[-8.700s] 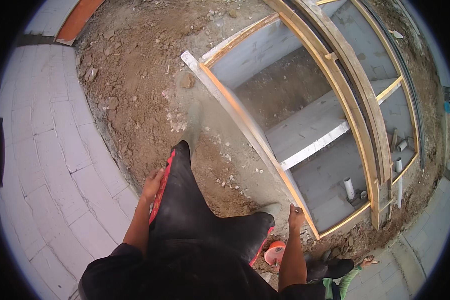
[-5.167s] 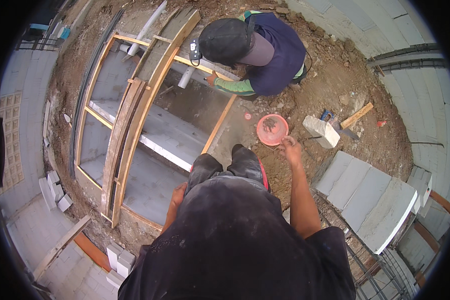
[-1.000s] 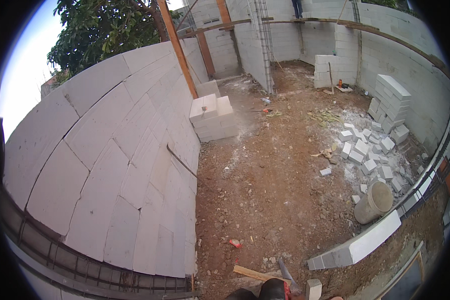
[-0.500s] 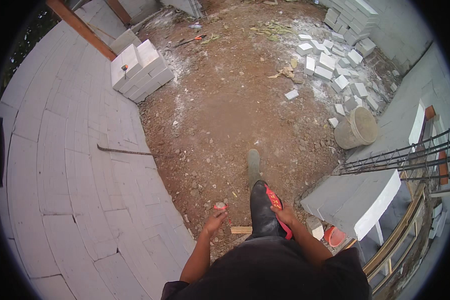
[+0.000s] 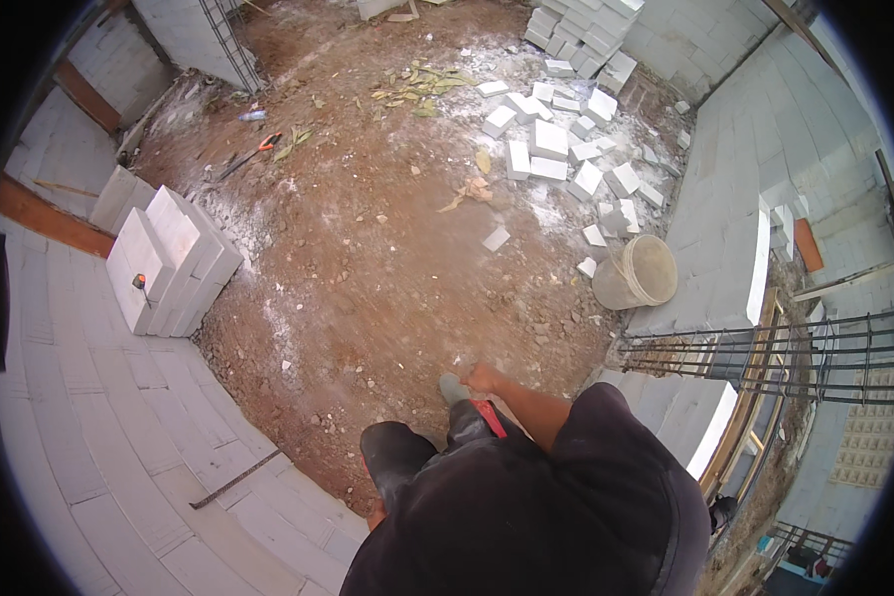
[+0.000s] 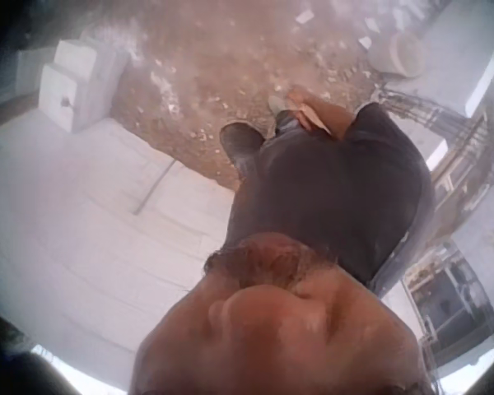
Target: The person measures a lightweight concrete block with a tape measure, marks it, and then cuts through the block using a hand saw while holding it steady with one hand.
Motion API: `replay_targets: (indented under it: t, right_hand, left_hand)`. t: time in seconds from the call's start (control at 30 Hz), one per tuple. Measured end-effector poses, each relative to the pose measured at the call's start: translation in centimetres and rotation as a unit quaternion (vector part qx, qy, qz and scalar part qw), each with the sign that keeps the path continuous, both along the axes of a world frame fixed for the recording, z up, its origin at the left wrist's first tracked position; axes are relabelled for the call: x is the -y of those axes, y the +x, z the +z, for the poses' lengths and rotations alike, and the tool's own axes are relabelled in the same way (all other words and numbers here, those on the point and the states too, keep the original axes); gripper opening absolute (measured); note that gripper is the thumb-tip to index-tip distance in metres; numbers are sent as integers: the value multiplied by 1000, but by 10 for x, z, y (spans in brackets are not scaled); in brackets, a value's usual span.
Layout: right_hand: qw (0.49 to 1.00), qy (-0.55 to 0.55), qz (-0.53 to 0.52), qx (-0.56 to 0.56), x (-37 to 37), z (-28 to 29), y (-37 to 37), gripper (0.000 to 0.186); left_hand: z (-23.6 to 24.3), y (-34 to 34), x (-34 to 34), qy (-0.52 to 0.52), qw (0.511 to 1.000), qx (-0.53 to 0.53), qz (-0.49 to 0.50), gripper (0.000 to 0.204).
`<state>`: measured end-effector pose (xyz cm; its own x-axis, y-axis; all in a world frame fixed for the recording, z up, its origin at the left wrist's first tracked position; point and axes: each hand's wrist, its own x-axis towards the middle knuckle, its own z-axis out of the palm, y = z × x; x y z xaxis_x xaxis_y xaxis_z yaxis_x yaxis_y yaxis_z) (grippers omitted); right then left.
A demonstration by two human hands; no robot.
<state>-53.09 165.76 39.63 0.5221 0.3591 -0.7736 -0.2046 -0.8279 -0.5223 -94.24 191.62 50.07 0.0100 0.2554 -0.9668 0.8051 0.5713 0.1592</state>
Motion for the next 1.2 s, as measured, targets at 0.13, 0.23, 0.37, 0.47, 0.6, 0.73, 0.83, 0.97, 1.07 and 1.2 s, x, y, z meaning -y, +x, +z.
replay_targets:
  t: [0.13,0.23,0.37,0.47,0.6,0.73,0.83,0.97,1.07,1.2]
  right_hand:
    - [998,6,38,48,-59,3,62,49]
    - [994,-10,-106,4,-89,8,108,37]
    - [949,52,-308,-43,-162,46,130,35]
    - [915,42,-400,-34,-209,78,131,30]
    - [921,28,-377,-96,-286,92,129,30]
    - [996,-25,57,63,-318,70,172,34]
    - [970,7,174,170,-321,-6,220,35]
    - [977,-14,-202,-73,-505,16,306,27]
    - [954,51,-290,-49,-624,96,387,41]
    - [959,119,-251,61,-698,163,477,42]
  left_hand:
    - [-12,41,-62,-16,1000,9,23,53]
    - [-43,79,-127,-13,998,51,18,53]
    - [-88,106,-282,160,887,127,-415,54]
    - [-88,182,-400,168,923,55,-341,58]
    - [-39,265,-563,381,918,40,-106,60]
    - [38,425,-689,340,928,139,61,74]
    - [42,507,-767,428,878,212,45,80]
    - [-1,476,-864,464,876,128,29,81]
    - [-52,441,-895,399,912,43,87,84]
    - [-75,489,-960,419,905,31,66,95]
